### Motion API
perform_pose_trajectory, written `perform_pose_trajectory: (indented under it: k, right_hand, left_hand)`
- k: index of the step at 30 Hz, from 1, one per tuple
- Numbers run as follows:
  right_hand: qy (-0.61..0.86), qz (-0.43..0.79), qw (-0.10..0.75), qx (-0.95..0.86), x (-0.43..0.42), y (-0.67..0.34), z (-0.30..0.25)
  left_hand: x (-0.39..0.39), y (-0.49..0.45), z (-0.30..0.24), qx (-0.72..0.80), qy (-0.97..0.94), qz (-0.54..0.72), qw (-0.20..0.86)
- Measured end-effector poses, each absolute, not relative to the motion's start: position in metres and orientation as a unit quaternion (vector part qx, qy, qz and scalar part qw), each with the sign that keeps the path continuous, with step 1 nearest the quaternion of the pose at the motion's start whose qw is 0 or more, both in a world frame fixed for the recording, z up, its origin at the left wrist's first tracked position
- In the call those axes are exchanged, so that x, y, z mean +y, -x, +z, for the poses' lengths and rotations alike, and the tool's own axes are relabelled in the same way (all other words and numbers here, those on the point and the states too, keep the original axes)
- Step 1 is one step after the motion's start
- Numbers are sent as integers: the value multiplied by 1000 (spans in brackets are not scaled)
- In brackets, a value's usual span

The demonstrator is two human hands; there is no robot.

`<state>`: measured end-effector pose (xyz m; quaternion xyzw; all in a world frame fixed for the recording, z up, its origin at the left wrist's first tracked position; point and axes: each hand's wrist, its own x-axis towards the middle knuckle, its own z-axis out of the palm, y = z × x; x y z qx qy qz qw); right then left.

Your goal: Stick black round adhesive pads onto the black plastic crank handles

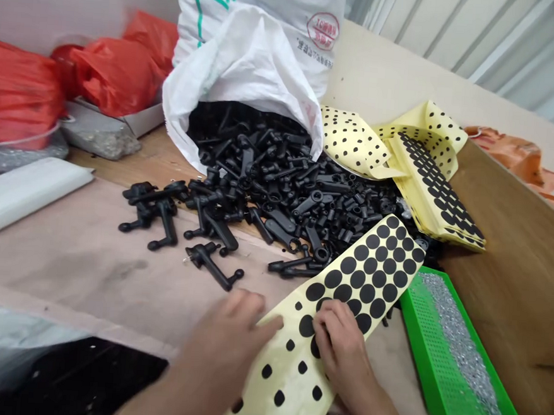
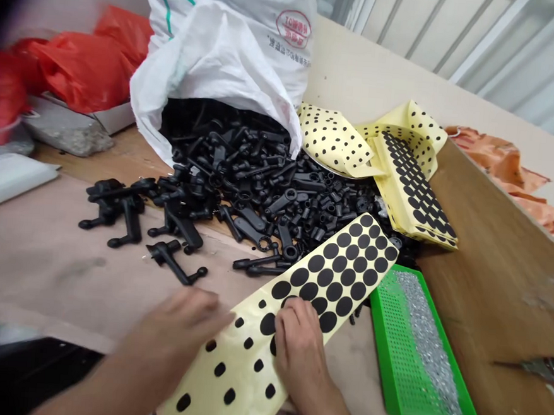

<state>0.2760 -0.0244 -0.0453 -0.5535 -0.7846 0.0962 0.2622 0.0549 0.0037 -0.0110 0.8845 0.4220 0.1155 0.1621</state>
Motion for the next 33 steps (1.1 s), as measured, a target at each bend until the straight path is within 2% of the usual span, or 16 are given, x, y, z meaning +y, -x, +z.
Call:
perform_pose_trajectory:
  k: [3, 8, 14, 16, 19, 20, 22, 25, 28, 33]
  right_hand:
    - [551, 112, 257, -786, -23, -279, -44]
    - [532, 155, 270, -788, -30, -280, -41]
    - [496, 161, 283, -805, -41, -277, -41]
    - [484, 149, 289, -812, -42, -276, -42]
    - [468, 146, 283, -825, -41, -275, -41]
    - [469, 162, 279, -822, -40, -275, -38]
    - [483, 225, 274, -800, -39, -278, -31]
    - [498, 340, 271, -750, -34, -287, -20]
    - [515, 416, 323, -676, -31, -296, -16]
    - [530, 532, 430, -502, -25, -293, -15]
  left_hand:
    - [-6, -99, -21, 359, -922, 64, 131]
    - [-4, -116, -39, 351, -931, 50, 93]
    - [-6, -96, -38, 351, -919, 92, 157]
    - [0, -76, -33, 388, -898, 148, 147]
    - [20, -41, -23, 524, -824, 214, 7]
    - [29, -32, -19, 580, -791, 192, -32]
    - [45, -17, -12, 658, -746, 97, -29]
    - [61, -6, -8, 687, -725, 28, 51]
    - [60, 3, -12, 684, -707, 106, 146]
    - [36, -7, -12, 585, -550, 320, 503]
